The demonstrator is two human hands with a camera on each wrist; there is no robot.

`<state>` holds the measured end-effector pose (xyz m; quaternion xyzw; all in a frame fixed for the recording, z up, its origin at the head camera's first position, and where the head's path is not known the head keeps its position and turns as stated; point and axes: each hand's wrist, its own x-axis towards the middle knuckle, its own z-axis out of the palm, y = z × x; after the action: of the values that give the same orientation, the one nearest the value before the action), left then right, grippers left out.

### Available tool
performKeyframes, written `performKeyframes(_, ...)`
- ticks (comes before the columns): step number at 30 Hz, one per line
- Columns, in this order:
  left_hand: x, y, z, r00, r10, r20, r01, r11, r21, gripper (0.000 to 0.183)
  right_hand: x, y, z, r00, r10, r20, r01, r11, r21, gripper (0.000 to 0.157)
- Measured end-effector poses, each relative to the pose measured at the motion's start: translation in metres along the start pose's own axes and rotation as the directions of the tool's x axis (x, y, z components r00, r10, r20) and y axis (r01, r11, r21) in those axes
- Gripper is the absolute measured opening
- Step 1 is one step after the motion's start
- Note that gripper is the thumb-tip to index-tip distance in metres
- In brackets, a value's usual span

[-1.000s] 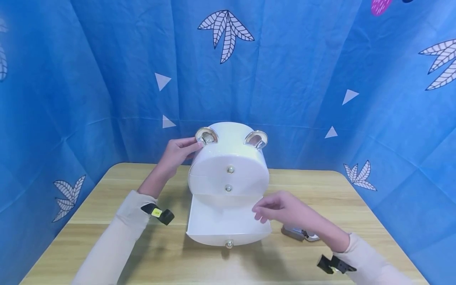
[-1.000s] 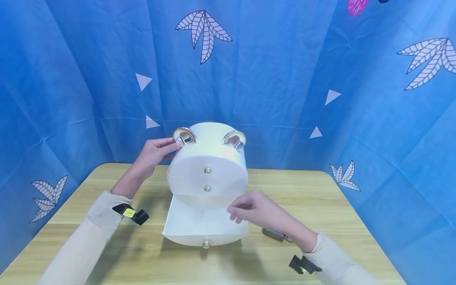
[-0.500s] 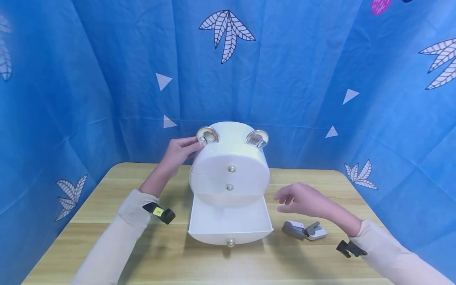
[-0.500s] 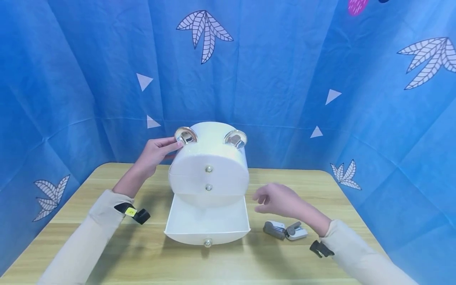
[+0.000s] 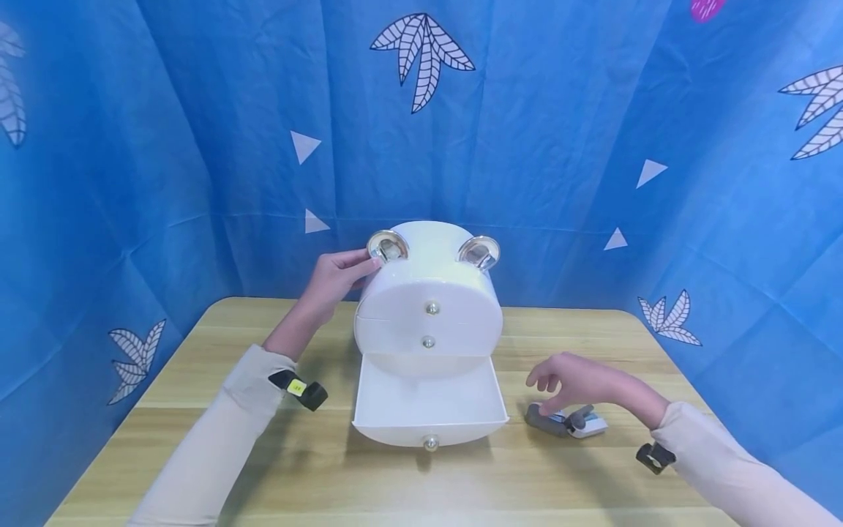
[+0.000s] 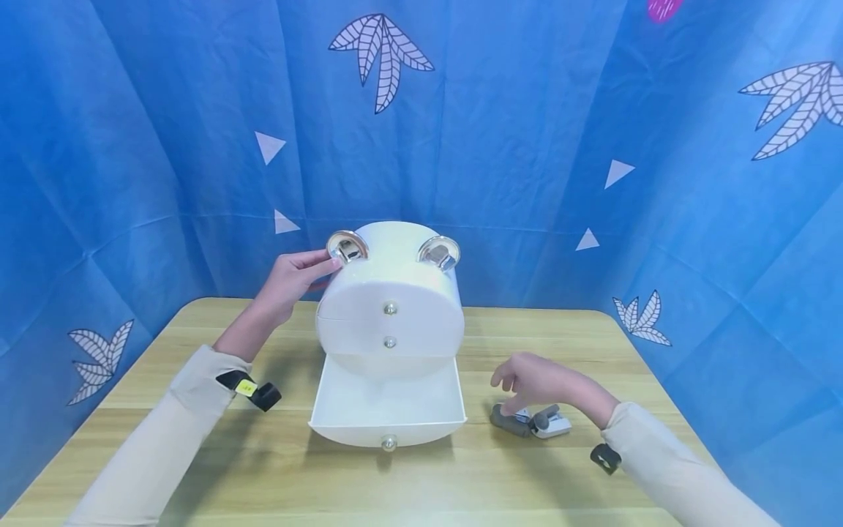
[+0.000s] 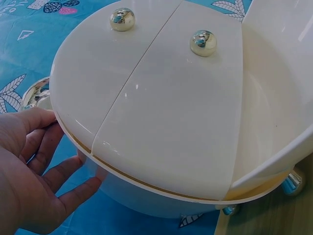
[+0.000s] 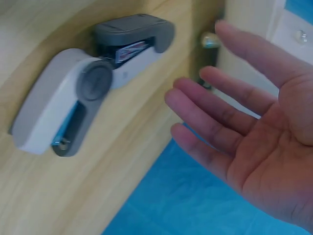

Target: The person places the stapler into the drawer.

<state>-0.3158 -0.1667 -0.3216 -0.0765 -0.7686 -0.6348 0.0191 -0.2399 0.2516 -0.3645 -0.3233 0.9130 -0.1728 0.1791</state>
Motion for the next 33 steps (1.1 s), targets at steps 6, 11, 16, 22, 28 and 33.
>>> performKeyframes(6,-0.002,0.001,0.001,1.0,0.004,0.002,-0.004,1.0,-0.006,0.047,-0.002,0.009,0.009,0.998,0.021,0.065,-0.022,1.0,0.02,0.052)
performKeyframes(11,-0.003,0.001,0.002,1.0,-0.004,-0.002,0.004,1.0,-0.008,0.046,-0.003,0.018,0.016,0.997,0.006,0.077,-0.006,1.0,-0.005,0.049)
performKeyframes(16,-0.004,0.002,0.002,1.0,0.001,-0.006,-0.001,1.0,-0.005,0.046,-0.003,0.021,0.023,0.998,-0.011,0.068,0.011,1.0,-0.002,0.04)
performKeyframes(22,-0.003,0.002,0.001,1.0,0.001,-0.01,-0.001,1.0,-0.005,0.046,0.0,0.023,0.03,0.999,-0.013,0.036,0.013,1.0,0.01,0.03)
performKeyframes(28,-0.003,0.002,0.001,1.0,0.002,-0.005,-0.002,1.0,0.0,0.046,0.002,0.024,0.031,1.0,-0.012,0.026,0.012,1.0,-0.013,0.027)
performKeyframes(33,-0.003,0.002,0.001,1.0,-0.004,-0.009,0.004,1.0,0.005,0.046,0.004,0.021,0.026,0.999,-0.028,0.035,0.029,0.999,-0.028,0.027)
